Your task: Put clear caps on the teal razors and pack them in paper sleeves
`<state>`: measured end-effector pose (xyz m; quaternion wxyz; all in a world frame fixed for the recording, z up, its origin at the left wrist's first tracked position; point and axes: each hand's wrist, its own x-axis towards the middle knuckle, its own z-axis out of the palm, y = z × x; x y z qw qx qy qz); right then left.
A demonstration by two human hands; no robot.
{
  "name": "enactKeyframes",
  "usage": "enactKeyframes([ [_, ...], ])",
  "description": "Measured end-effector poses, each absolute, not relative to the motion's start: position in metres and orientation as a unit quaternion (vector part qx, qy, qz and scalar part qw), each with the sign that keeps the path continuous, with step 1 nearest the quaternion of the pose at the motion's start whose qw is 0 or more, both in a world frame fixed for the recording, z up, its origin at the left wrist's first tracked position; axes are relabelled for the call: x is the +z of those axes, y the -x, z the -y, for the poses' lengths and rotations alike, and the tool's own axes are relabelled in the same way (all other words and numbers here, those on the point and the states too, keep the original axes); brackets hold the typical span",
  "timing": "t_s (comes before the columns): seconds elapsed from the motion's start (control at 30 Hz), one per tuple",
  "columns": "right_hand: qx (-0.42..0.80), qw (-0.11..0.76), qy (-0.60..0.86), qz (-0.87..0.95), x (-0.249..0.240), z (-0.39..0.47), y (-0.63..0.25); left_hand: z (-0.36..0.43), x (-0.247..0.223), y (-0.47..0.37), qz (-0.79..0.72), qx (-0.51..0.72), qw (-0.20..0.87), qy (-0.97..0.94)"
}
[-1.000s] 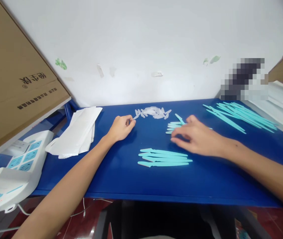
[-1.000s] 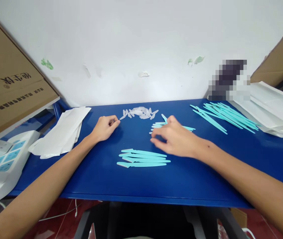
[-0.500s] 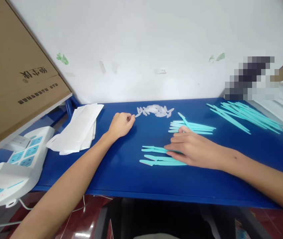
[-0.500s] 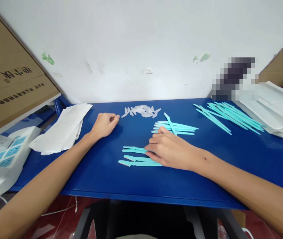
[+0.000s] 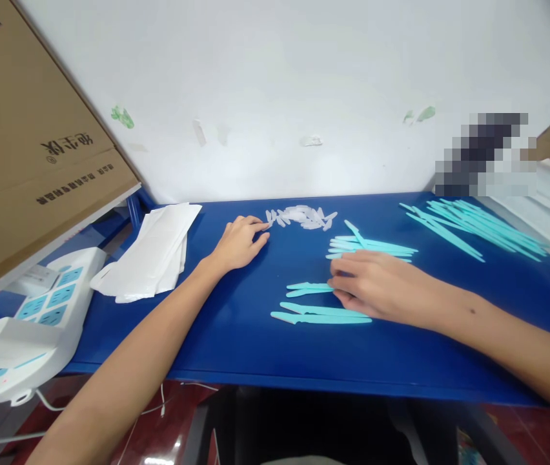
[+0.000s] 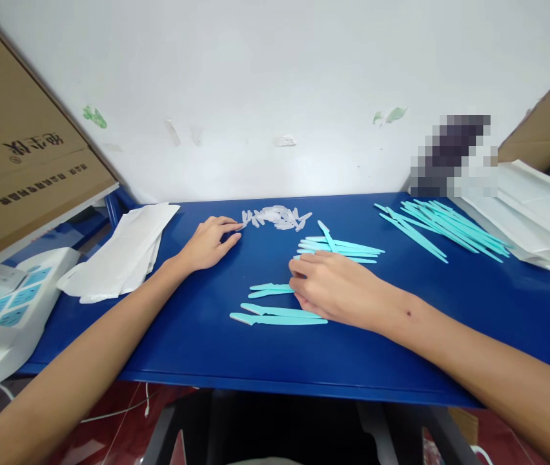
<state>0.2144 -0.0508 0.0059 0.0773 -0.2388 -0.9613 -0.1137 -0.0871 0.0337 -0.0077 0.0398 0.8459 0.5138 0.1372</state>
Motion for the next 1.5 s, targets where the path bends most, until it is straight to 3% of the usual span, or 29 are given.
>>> enactKeyframes([
  [0.43, -0.051, 0.015, 0.334, 0.941, 0.020, 0.048, -0.213, -0.037, -0.012, 0.069, -0.444, 0.180, 0.069, -0.875],
  [0.6, -0.060, 0.096, 0.326, 0.939, 0.021, 0.044, -0.218, -0.037, -0.007, 0.068, -0.447, 0.107, 0.082, -0.885],
  [0.83, -0.062, 0.208, 0.367, 0.905, 0.017, 0.037, -0.226, -0.027, -0.006, 0.073, -0.358, 0.148, 0.072, -0.919],
  [1.13, -0.049, 0.139, 0.463, 0.874, 0.022, 0.034, -0.235, -0.009, 0.000, 0.065, -0.299, 0.172, 0.119, -0.931],
  [1.5, -0.025, 0.069, 0.442, 0.894, 0.020, 0.033, -0.235, -0.009, -0.003, 0.065, -0.327, 0.175, 0.118, -0.921],
])
